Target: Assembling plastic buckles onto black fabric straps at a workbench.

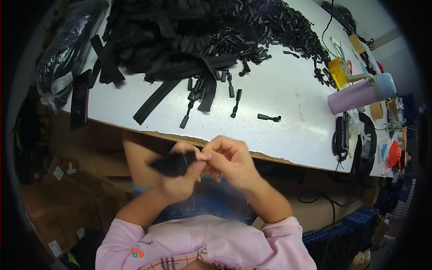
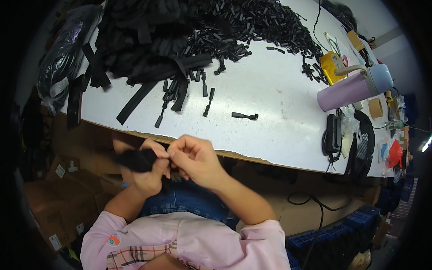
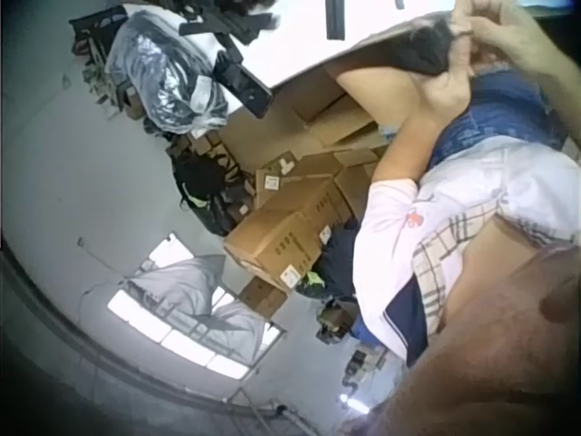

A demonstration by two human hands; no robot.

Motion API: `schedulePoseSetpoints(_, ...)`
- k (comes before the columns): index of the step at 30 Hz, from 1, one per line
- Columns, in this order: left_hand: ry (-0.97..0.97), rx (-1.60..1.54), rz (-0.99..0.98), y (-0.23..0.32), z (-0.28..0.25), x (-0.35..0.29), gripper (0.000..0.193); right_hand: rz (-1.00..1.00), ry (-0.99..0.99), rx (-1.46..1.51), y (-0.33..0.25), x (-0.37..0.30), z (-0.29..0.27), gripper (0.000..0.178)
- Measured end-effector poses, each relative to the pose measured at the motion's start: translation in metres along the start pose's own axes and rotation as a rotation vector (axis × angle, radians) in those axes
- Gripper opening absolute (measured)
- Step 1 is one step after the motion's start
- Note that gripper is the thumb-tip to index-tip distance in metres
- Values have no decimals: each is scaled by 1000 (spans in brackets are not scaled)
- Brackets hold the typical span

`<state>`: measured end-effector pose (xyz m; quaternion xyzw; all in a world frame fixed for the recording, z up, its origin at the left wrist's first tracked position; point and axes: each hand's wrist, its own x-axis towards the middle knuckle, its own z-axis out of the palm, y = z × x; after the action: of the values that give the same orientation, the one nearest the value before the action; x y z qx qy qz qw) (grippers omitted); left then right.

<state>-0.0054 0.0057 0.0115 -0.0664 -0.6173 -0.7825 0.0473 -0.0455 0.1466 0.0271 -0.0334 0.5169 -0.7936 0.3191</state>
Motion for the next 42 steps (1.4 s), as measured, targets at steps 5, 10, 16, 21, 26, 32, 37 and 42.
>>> schedulePoseSetpoints(5,75,-378,-308,5,-8,15,18,-858,302,-1552,-64,74,-43,35)
schedulePoseSetpoints(10,20,-416,-363,7,-3,18,19,-493,429,-1848,-94,137,-110,51)
schedulePoseSetpoints(16,35,-409,-314,3,-11,19,16,-504,288,-1826,-76,86,-97,51)
schedulePoseSetpoints(21,15,-375,-348,-1,-4,16,18,-437,194,-1820,-61,24,-86,52)
schedulePoseSetpoints(26,-30,-297,-383,-3,1,11,20,-565,256,-1433,-51,-12,-73,49)
schedulePoseSetpoints(32,-12,-198,-397,-3,7,11,20,-730,869,-1101,-20,-47,-77,19)
schedulePoseSetpoints(37,91,-177,-359,-8,11,12,20,-916,487,-1216,5,-34,-32,19)
schedulePoseSetpoints(42,87,-26,-376,-5,6,8,19,-832,347,-1577,9,-19,-25,29)
